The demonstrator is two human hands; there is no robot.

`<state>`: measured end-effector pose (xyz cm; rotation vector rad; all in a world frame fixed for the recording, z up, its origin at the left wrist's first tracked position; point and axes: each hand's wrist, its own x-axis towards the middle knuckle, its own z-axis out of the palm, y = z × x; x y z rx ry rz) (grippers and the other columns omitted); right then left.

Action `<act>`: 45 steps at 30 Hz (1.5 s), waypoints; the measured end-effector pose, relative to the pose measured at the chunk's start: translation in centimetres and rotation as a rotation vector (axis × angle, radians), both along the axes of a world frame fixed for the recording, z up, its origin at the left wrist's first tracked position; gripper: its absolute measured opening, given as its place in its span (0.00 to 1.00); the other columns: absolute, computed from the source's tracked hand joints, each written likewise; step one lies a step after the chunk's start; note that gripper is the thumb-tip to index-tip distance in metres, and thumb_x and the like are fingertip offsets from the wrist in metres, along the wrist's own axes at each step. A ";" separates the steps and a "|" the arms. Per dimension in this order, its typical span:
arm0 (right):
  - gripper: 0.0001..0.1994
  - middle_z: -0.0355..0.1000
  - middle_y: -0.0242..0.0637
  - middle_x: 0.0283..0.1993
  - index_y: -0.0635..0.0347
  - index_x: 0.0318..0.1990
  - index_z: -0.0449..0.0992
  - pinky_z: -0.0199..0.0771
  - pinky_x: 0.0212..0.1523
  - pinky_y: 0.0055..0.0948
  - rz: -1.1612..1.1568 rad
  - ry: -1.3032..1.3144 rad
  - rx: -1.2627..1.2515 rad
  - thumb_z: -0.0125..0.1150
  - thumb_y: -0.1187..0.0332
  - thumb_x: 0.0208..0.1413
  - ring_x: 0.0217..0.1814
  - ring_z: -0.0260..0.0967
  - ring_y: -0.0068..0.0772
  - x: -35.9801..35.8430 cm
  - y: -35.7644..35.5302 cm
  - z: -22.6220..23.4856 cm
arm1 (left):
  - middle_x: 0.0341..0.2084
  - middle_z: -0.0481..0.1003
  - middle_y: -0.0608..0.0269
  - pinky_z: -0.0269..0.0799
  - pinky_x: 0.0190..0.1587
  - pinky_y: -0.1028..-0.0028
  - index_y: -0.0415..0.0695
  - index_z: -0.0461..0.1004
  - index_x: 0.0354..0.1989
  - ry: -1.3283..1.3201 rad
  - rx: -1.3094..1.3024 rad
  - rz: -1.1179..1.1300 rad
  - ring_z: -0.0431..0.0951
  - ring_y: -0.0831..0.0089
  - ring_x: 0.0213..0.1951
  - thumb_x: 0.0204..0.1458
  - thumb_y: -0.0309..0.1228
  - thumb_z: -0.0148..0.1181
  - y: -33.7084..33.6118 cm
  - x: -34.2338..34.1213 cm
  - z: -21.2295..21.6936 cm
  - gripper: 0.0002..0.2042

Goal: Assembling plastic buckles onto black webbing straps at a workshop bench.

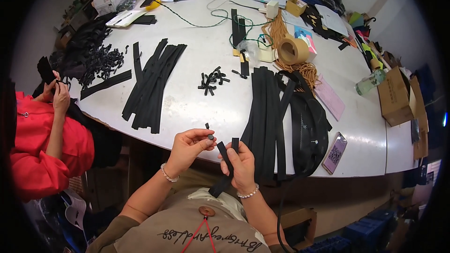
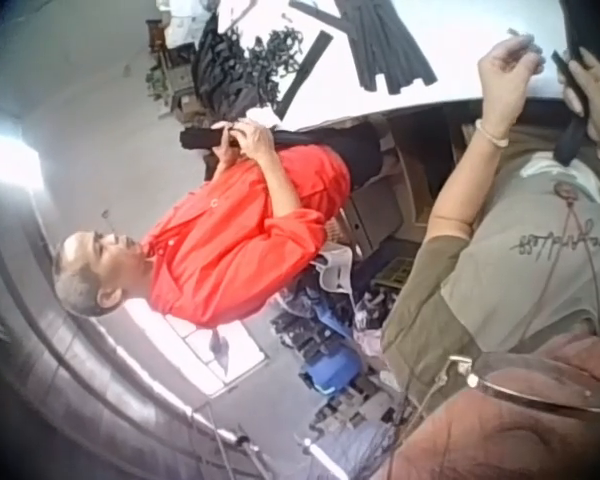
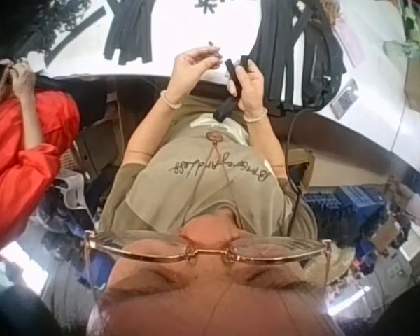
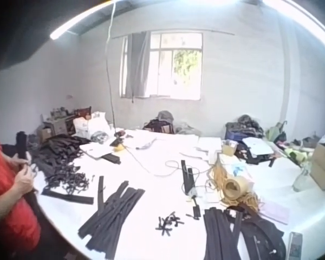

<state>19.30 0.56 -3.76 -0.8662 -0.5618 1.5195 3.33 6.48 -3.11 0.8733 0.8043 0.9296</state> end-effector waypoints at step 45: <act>0.04 0.67 0.29 0.17 0.64 0.29 0.72 0.53 0.10 0.14 -0.068 -0.478 -0.068 0.62 0.76 0.49 0.11 0.59 0.14 -1.9 0.8 1.7 | 0.38 0.75 0.58 0.73 0.42 0.76 0.36 0.70 0.50 -0.020 -0.027 -0.056 0.75 0.75 0.37 0.56 0.28 0.52 -2.1 0.2 -1.5 0.15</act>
